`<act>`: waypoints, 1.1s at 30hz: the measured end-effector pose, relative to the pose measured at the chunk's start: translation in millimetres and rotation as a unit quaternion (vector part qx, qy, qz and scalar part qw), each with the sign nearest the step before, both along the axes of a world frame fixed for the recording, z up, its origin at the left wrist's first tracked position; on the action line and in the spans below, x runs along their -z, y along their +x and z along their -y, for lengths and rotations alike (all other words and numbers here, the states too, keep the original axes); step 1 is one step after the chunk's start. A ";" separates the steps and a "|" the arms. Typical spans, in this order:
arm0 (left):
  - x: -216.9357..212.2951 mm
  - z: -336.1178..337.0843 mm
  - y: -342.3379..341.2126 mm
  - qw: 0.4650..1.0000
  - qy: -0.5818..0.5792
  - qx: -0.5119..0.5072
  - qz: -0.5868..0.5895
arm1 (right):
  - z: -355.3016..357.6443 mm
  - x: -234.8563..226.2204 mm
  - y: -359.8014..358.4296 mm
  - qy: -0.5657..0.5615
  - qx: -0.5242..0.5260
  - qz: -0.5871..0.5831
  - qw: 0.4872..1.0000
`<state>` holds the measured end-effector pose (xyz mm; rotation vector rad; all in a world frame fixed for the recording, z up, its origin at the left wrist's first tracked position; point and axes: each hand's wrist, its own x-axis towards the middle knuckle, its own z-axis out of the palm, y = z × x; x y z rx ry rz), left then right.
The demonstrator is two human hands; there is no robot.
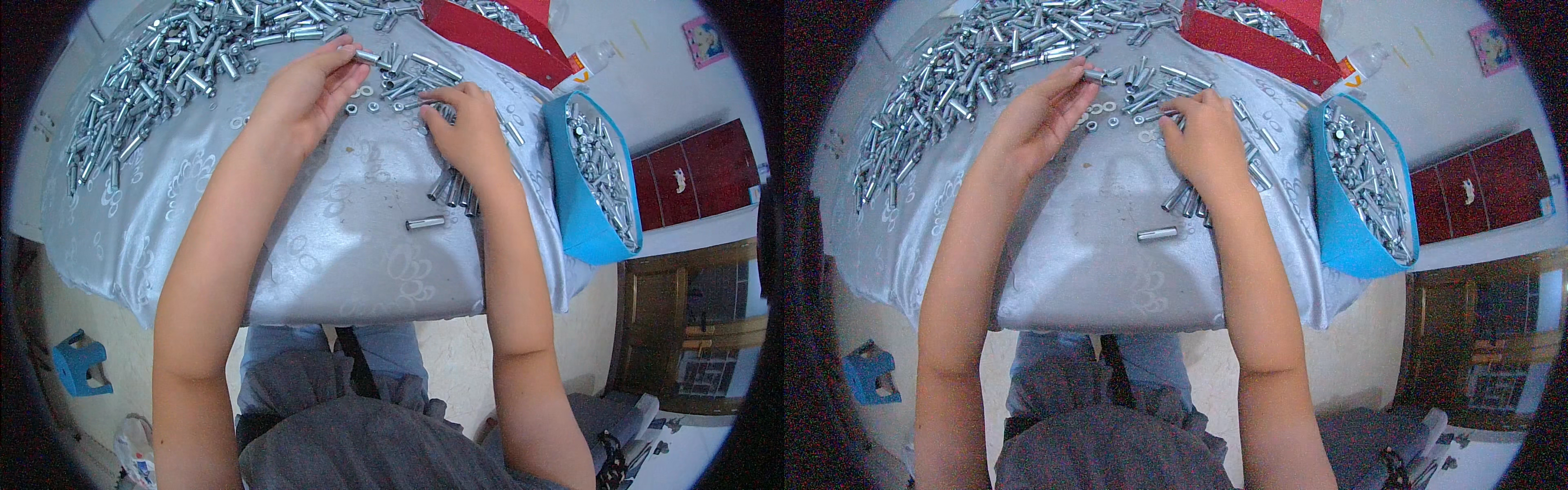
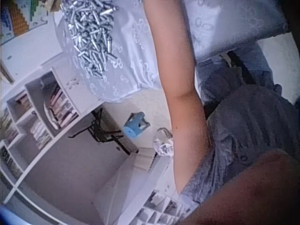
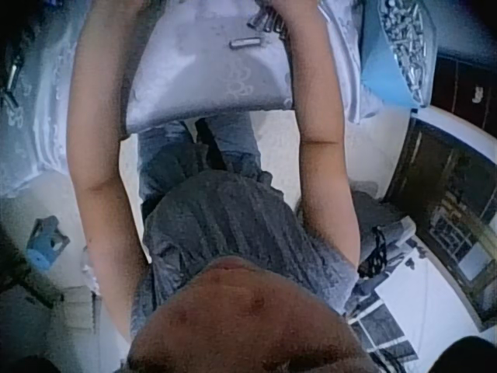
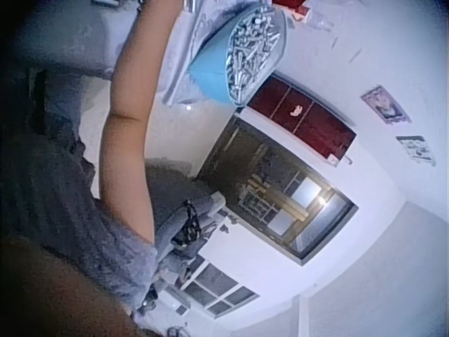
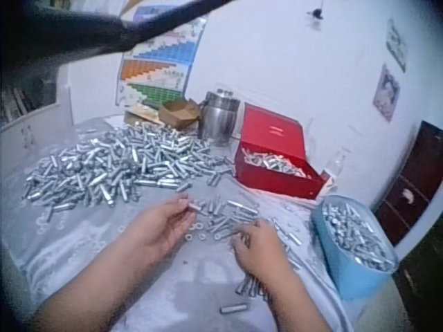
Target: The person sits at a table and repeatedly picks up small metal bolts and washers. They insert the washers into the bolts by hand and place the completed assemblies into a pile on the table.
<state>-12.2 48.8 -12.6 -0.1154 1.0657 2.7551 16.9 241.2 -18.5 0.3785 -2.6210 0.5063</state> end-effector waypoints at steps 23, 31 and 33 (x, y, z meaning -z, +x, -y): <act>3.6 -3.7 2.1 0.999 -0.035 0.011 -0.029 | 4.2 1.6 -1.5 0.036 0.002 0.002 0.999; -0.3 -3.7 5.8 0.999 -0.035 0.011 -0.027 | 4.1 -13.5 9.5 0.015 -0.066 0.089 0.994; 0.0 -4.4 5.7 0.999 -0.036 0.007 -0.026 | 4.2 -12.0 10.5 0.015 -0.085 0.083 0.993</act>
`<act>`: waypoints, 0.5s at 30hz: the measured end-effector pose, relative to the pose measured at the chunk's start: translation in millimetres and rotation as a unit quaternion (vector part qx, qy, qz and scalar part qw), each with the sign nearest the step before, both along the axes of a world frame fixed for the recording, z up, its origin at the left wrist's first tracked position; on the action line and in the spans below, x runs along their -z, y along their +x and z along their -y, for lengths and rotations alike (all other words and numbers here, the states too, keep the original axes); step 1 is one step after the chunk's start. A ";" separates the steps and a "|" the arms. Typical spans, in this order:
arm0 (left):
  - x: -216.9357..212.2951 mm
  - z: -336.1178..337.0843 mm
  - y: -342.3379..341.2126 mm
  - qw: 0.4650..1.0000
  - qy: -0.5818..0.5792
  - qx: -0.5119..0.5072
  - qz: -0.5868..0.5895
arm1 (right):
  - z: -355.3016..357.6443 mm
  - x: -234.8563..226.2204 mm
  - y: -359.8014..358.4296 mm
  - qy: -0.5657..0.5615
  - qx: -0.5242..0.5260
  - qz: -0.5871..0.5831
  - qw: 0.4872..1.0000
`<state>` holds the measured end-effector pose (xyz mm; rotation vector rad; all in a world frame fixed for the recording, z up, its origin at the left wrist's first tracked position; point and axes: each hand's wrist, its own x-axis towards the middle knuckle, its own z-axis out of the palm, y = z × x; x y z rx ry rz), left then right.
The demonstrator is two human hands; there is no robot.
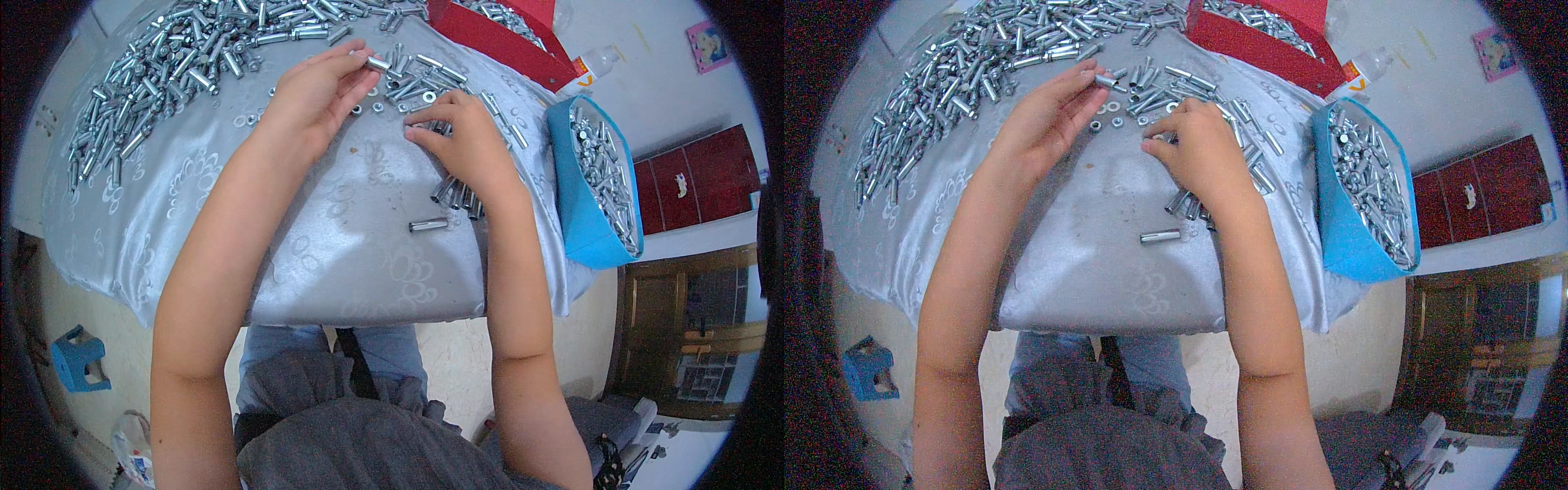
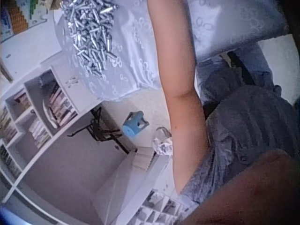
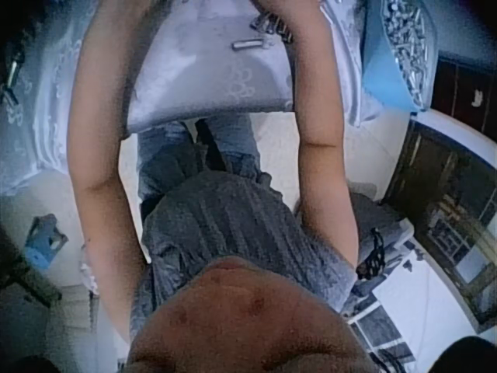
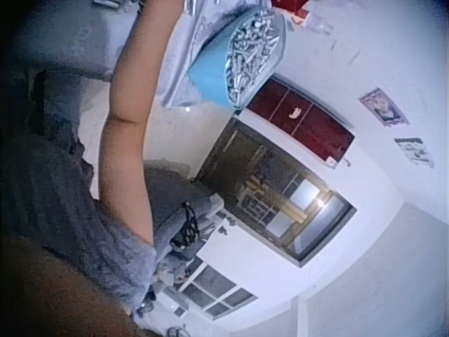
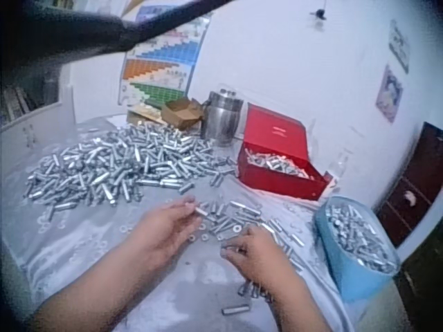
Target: The person sits at a table and repeatedly picks up small metal bolts and washers. They insert the washers into the bolts by hand and place the completed assemblies into a pile on the table.
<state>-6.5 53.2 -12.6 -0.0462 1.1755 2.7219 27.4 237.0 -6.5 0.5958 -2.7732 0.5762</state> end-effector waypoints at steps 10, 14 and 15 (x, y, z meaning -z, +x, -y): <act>5.2 -0.7 -3.0 1.000 -0.002 0.002 0.008 | 1.0 6.0 -3.8 -0.023 -0.015 -0.013 1.000; 3.0 -1.6 -1.7 1.000 -0.001 0.001 0.010 | 3.2 4.9 -5.0 0.017 -0.019 -0.048 0.998; 2.9 -1.9 -1.4 1.000 0.001 0.002 0.010 | 5.2 3.8 -5.3 -0.026 -0.018 -0.075 0.997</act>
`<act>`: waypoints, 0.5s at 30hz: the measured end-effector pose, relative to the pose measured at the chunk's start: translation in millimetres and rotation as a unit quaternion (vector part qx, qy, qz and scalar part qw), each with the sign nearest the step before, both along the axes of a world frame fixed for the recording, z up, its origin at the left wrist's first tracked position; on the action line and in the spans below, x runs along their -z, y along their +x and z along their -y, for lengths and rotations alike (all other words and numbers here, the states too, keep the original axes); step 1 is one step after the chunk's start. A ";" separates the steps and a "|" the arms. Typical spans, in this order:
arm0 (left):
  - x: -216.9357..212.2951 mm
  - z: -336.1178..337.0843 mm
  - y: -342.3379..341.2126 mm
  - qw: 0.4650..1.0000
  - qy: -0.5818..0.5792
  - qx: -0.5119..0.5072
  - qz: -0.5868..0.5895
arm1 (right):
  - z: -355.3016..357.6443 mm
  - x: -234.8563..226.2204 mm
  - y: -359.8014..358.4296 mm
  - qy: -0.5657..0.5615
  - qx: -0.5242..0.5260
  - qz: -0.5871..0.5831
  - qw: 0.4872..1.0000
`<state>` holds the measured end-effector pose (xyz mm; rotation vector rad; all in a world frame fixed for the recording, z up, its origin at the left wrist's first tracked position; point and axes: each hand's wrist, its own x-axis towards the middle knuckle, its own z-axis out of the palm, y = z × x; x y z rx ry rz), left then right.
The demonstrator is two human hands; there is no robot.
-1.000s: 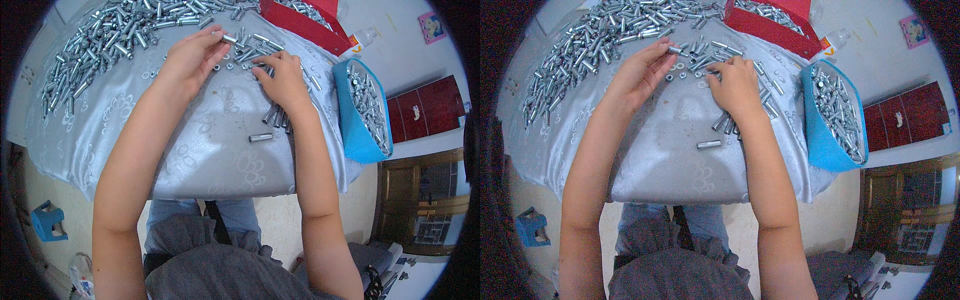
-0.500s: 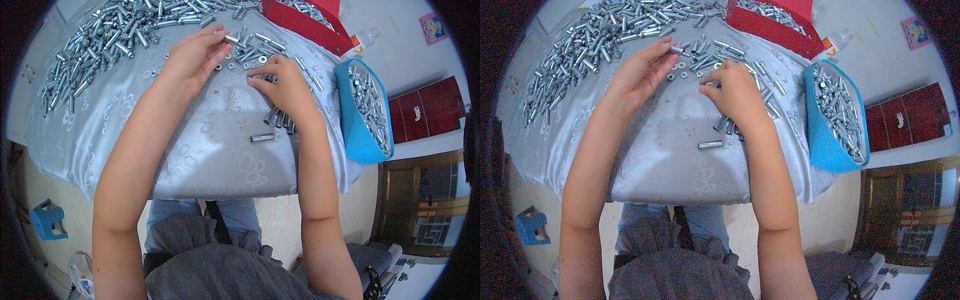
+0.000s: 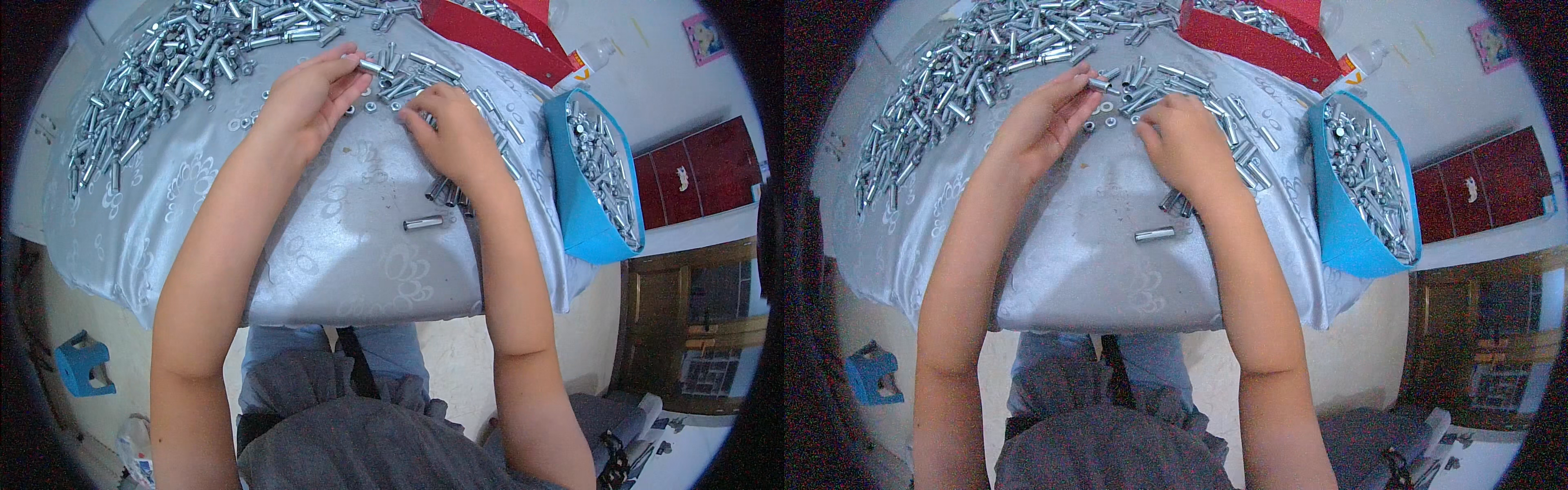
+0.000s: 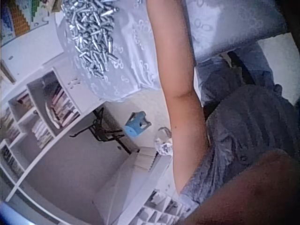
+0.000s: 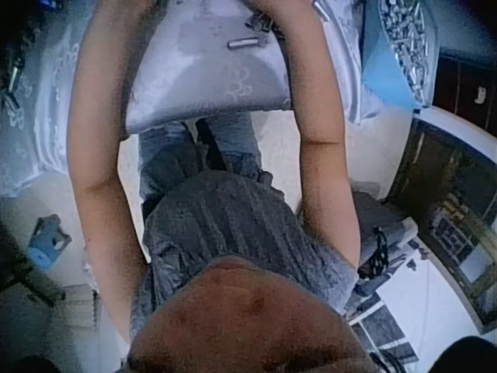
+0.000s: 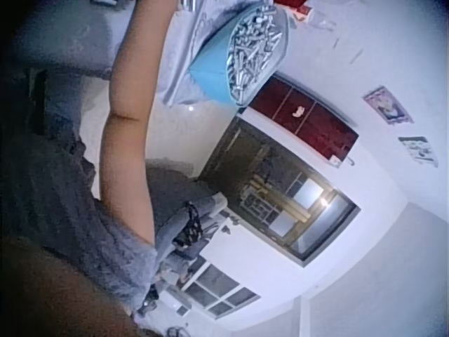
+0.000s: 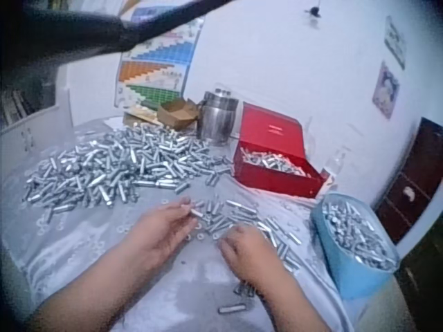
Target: The person sits at a table and repeatedly picks up small metal bolts and washers. They insert the washers into the bolts by hand and place the completed assemblies into a pile on the table.
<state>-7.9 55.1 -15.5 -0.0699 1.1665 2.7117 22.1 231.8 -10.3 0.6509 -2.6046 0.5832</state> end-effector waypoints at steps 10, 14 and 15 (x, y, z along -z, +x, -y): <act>-1.5 -5.1 6.7 0.999 0.022 0.033 0.017 | 9.5 -9.7 2.7 -0.198 -0.059 -0.041 0.978; -1.0 -4.0 6.7 0.997 0.038 0.063 0.022 | 10.2 -7.1 1.2 -0.251 -0.018 -0.017 0.968; -0.9 -4.4 6.9 0.996 0.039 0.070 0.024 | 9.2 -5.7 0.2 -0.258 -0.023 -0.013 0.966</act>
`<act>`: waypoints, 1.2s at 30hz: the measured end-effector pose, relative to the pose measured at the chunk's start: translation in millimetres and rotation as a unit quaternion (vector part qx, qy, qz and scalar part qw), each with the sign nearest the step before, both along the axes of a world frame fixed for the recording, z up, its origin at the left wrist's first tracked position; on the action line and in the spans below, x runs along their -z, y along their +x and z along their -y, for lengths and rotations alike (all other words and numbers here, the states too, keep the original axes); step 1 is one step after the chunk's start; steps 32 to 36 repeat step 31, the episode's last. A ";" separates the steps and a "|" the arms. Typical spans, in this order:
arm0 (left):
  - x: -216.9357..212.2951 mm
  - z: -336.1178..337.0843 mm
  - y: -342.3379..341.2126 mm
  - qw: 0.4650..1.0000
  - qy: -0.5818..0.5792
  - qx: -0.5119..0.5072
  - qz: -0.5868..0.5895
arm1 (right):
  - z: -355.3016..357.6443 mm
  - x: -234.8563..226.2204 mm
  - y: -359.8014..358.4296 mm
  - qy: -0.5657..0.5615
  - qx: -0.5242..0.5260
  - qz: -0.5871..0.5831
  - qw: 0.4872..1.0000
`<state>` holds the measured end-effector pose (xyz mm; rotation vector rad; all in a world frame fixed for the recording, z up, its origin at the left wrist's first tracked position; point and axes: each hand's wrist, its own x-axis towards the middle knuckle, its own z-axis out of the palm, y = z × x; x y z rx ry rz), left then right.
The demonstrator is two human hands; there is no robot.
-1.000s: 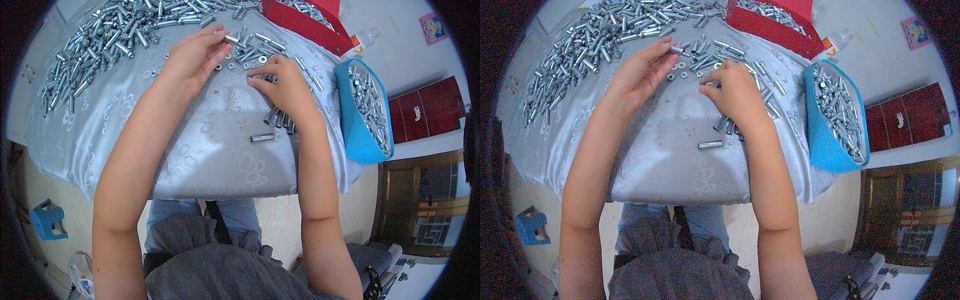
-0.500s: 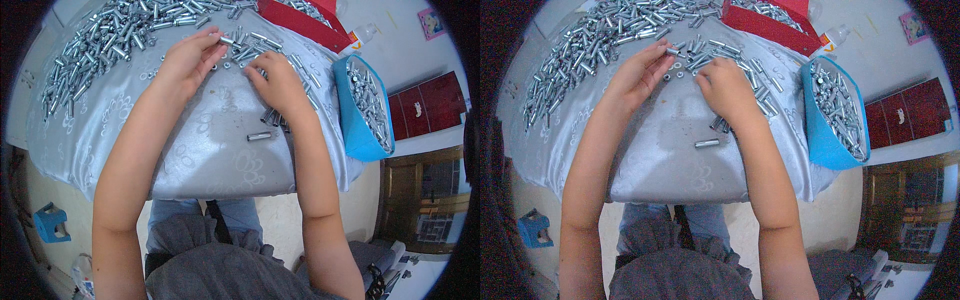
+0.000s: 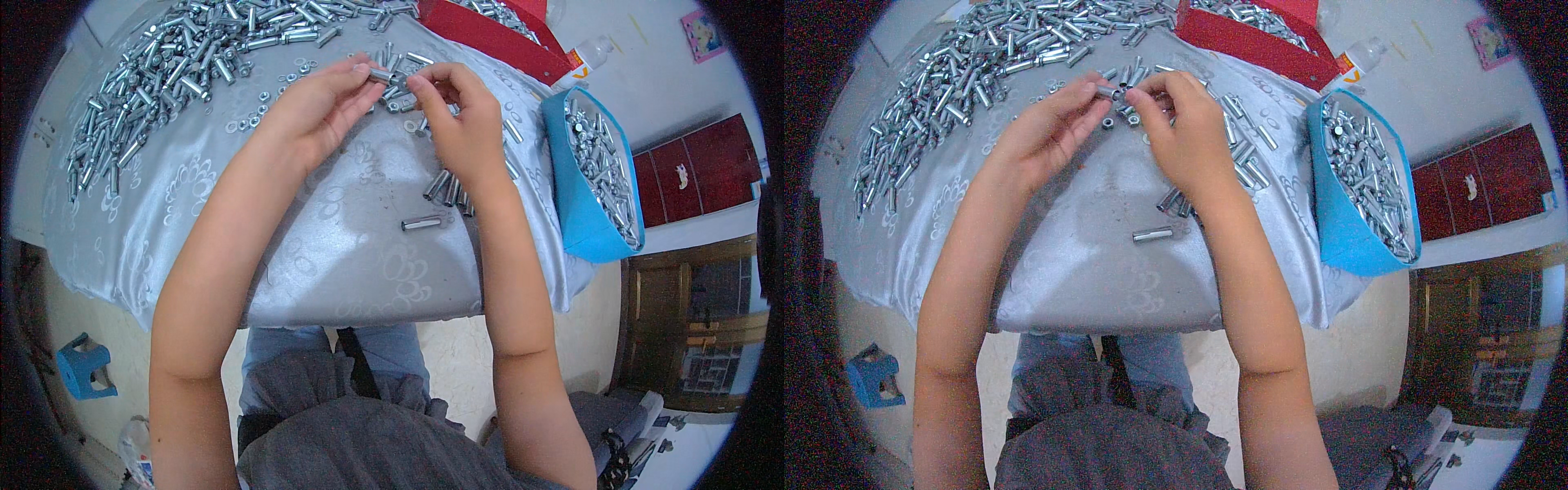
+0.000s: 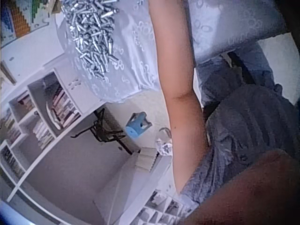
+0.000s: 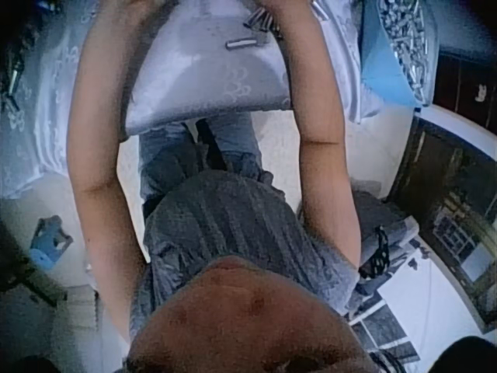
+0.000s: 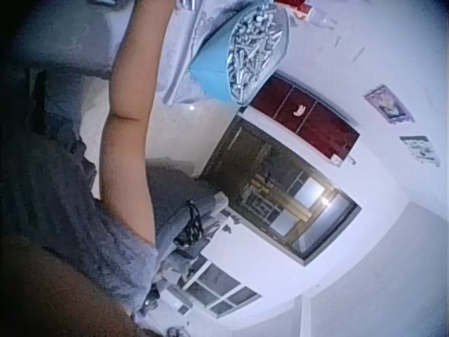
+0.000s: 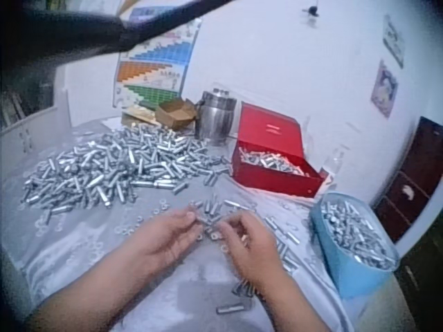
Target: The person sits at a table and repeatedly picks up small metal bolts and washers. They insert the washers into the bolts by hand and place the completed assemblies into a pile on the table.
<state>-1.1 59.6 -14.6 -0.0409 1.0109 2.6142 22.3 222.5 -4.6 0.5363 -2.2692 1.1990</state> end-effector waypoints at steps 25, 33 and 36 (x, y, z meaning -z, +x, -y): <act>0.9 -8.5 5.4 0.998 -0.052 0.032 -0.025 | 2.4 -11.0 8.8 -0.154 -0.031 0.084 0.984; -9.3 -5.5 7.8 0.998 -0.049 0.048 0.002 | 0.7 -15.5 9.9 -0.237 -0.086 0.107 0.962; -9.3 -5.5 7.8 0.998 -0.049 0.048 0.002 | 0.7 -15.5 9.9 -0.237 -0.086 0.107 0.962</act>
